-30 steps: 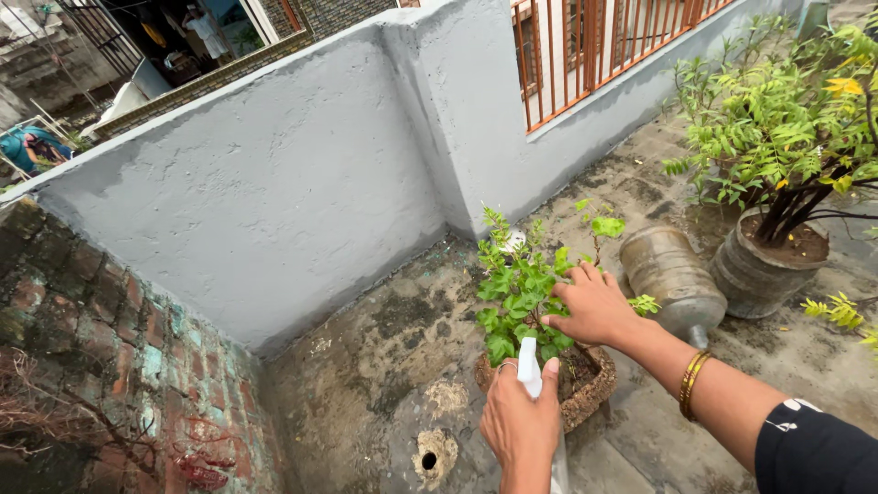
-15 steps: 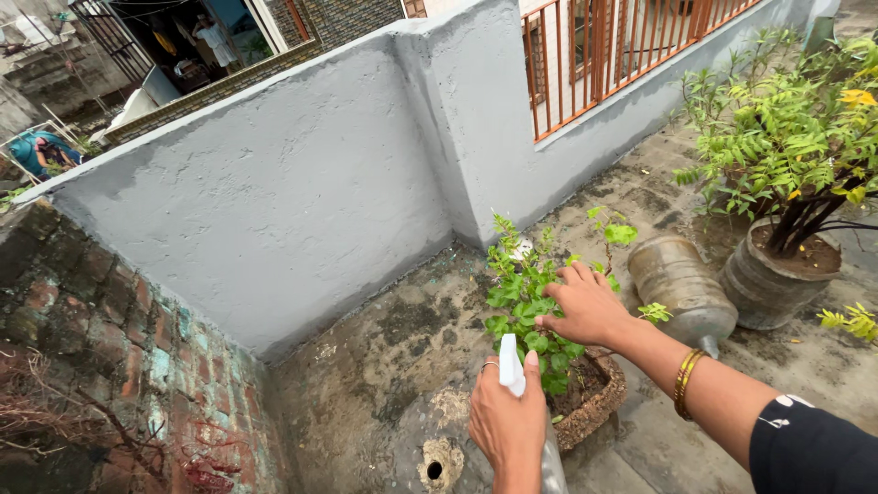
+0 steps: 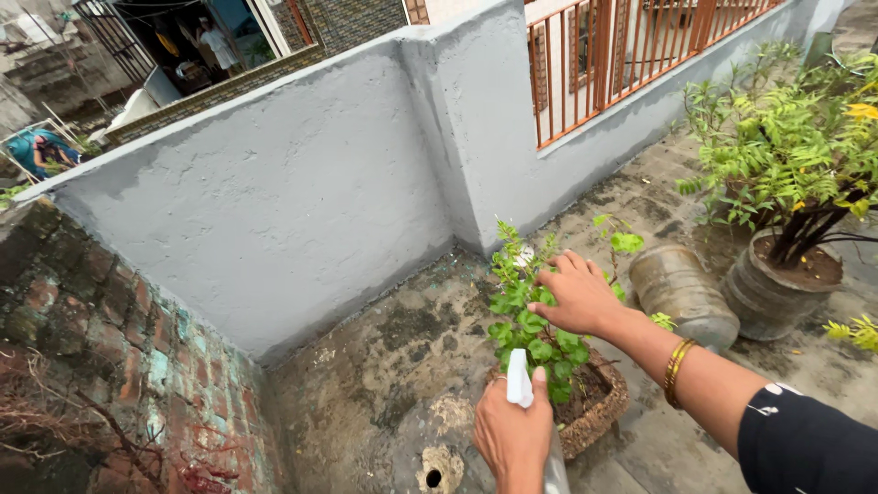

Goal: The person sprays water onto potted plants on a rooftop using a spray bottle, reaching out to mist the leaves of two different green plants.

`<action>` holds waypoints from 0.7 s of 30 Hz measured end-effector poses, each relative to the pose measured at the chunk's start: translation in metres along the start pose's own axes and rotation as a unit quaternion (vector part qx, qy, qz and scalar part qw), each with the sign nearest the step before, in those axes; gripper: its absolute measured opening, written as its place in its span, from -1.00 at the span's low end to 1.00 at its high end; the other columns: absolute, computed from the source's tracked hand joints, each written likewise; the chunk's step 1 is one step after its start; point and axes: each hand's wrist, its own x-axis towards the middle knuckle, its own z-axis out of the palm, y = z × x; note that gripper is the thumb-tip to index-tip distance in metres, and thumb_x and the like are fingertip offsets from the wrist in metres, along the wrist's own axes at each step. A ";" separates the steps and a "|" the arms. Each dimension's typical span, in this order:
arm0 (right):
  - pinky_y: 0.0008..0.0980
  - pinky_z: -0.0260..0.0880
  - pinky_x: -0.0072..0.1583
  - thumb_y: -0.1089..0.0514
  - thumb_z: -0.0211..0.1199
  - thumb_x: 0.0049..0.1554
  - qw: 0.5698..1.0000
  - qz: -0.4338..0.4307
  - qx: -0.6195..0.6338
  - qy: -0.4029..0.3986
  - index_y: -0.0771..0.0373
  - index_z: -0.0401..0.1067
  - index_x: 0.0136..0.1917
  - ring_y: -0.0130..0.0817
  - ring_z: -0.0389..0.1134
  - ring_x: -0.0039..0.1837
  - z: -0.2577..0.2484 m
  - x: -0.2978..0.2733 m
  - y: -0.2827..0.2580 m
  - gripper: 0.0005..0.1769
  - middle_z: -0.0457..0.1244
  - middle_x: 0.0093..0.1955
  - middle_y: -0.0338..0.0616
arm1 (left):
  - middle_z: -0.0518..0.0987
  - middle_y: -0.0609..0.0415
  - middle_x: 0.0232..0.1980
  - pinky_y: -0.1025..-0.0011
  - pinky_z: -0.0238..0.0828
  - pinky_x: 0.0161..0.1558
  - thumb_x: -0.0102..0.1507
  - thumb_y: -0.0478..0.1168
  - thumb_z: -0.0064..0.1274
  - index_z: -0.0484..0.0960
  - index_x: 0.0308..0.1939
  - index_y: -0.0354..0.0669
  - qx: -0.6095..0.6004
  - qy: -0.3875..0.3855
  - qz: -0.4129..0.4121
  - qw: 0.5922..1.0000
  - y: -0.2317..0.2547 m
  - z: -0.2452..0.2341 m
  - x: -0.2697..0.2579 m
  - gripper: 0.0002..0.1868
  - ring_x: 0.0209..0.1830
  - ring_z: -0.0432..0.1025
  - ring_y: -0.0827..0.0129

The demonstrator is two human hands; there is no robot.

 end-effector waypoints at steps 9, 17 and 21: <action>0.11 -0.11 0.51 -0.28 0.33 0.05 0.998 0.034 0.006 -0.049 0.05 0.49 0.25 0.04 -0.11 0.62 0.015 -0.013 0.001 -0.41 0.11 0.47 -0.01 | 0.67 -0.05 -0.30 0.04 0.43 -0.12 0.15 0.13 0.22 0.65 -0.31 -0.10 -0.018 -0.005 -0.008 1.000 -0.003 0.001 0.001 -0.63 -0.20 0.57 -0.02; 0.07 -0.09 0.53 -0.26 0.34 0.05 0.998 0.043 0.010 -0.046 0.08 0.49 0.23 -0.06 -0.04 0.60 0.021 -0.019 -0.007 -0.42 0.14 0.44 -0.04 | 0.66 -0.03 -0.28 0.03 0.43 -0.14 0.11 0.09 0.26 0.66 -0.29 -0.08 -0.028 -0.018 0.003 0.999 -0.001 -0.014 -0.001 -0.66 -0.19 0.55 -0.04; 0.10 -0.05 0.50 -0.23 0.34 0.05 0.999 0.045 0.018 -0.025 0.10 0.49 0.21 -0.09 -0.02 0.59 0.028 -0.022 -0.011 -0.43 0.14 0.46 -0.08 | 0.65 -0.03 -0.29 0.02 0.42 -0.19 0.11 0.04 0.25 0.63 -0.28 -0.09 -0.047 -0.005 0.031 0.998 0.000 -0.023 -0.005 -0.68 -0.22 0.56 -0.03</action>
